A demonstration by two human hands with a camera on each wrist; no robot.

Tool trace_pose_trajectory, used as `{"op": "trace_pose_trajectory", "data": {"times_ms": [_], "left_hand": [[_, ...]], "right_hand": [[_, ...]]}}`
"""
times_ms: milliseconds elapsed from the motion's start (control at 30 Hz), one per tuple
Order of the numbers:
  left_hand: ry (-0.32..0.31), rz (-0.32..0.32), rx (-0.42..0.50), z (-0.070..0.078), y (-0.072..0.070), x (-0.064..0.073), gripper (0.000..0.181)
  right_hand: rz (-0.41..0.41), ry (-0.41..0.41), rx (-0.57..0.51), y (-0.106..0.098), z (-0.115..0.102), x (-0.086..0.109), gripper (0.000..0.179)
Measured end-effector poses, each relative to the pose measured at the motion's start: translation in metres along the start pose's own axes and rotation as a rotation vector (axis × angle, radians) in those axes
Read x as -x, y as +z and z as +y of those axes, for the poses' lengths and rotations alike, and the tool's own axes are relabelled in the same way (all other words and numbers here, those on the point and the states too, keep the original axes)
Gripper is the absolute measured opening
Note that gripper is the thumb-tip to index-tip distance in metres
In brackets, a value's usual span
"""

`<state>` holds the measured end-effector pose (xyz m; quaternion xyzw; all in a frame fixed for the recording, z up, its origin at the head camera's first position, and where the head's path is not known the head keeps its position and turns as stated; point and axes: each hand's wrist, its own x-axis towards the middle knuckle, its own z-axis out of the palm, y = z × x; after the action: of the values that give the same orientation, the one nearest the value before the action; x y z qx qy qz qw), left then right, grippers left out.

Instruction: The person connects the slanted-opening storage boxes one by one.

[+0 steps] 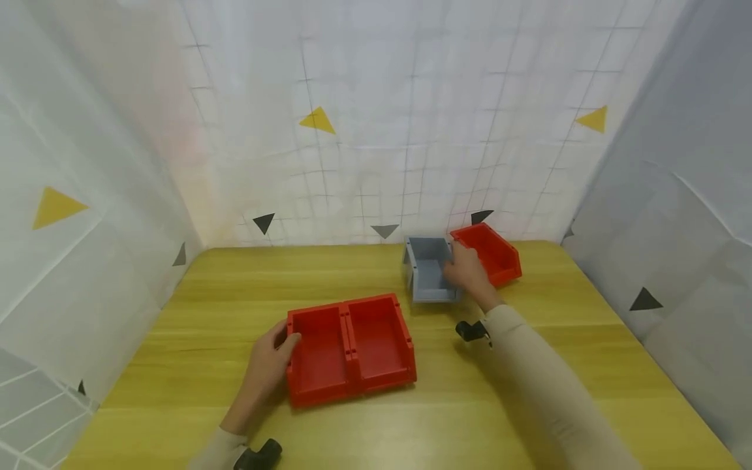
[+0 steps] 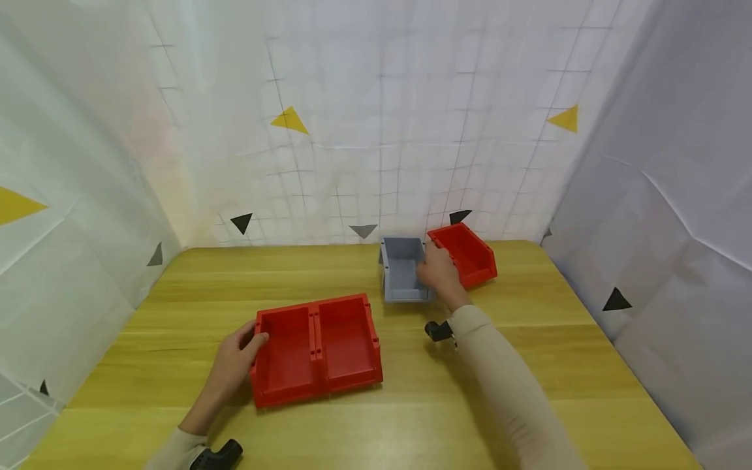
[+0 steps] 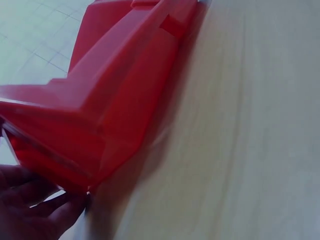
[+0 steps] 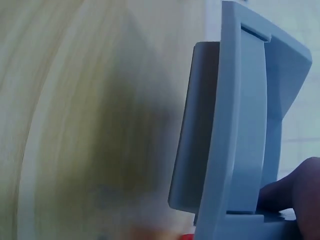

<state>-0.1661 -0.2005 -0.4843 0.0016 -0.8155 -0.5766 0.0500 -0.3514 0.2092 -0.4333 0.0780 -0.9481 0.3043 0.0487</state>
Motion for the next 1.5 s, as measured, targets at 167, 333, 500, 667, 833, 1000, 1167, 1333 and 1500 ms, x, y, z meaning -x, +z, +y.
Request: {"op": "trace_pose_trajectory", "data": {"times_ms": [167, 333, 500, 667, 833, 1000, 1167, 1333, 1500], "left_hand": [[-0.008, 0.017, -0.026, 0.000, -0.003, -0.005, 0.040], [-0.002, 0.022, -0.032, -0.004, -0.003, -0.011, 0.040], [0.003, 0.020, -0.022, -0.007, -0.001, -0.015, 0.043], [0.002, 0.015, -0.003, -0.011, -0.001, -0.016, 0.044], [0.005, 0.007, 0.031, -0.013, -0.003, -0.016, 0.047], [-0.016, -0.006, 0.048, -0.013, -0.005, -0.014, 0.052], [-0.017, -0.018, 0.044, -0.012, -0.006, -0.013, 0.050], [0.023, -0.039, 0.056, -0.012, -0.005, -0.013, 0.051], [0.035, -0.047, 0.047, -0.013, -0.003, -0.013, 0.055]], "right_hand": [[0.046, -0.028, -0.007, -0.017, -0.019, 0.018, 0.047], [0.064, -0.068, 0.011, -0.032, -0.035, 0.040, 0.048], [0.050, -0.104, 0.010, -0.042, -0.045, 0.064, 0.049], [0.033, -0.100, 0.028, -0.043, -0.049, 0.086, 0.042], [0.047, -0.119, 0.043, -0.036, -0.051, 0.101, 0.036], [0.051, -0.135, 0.034, -0.027, -0.051, 0.110, 0.041], [0.060, -0.171, 0.019, -0.023, -0.051, 0.114, 0.053], [0.047, -0.175, 0.020, -0.024, -0.050, 0.113, 0.049], [0.041, -0.185, 0.046, -0.024, -0.048, 0.112, 0.044]]}}
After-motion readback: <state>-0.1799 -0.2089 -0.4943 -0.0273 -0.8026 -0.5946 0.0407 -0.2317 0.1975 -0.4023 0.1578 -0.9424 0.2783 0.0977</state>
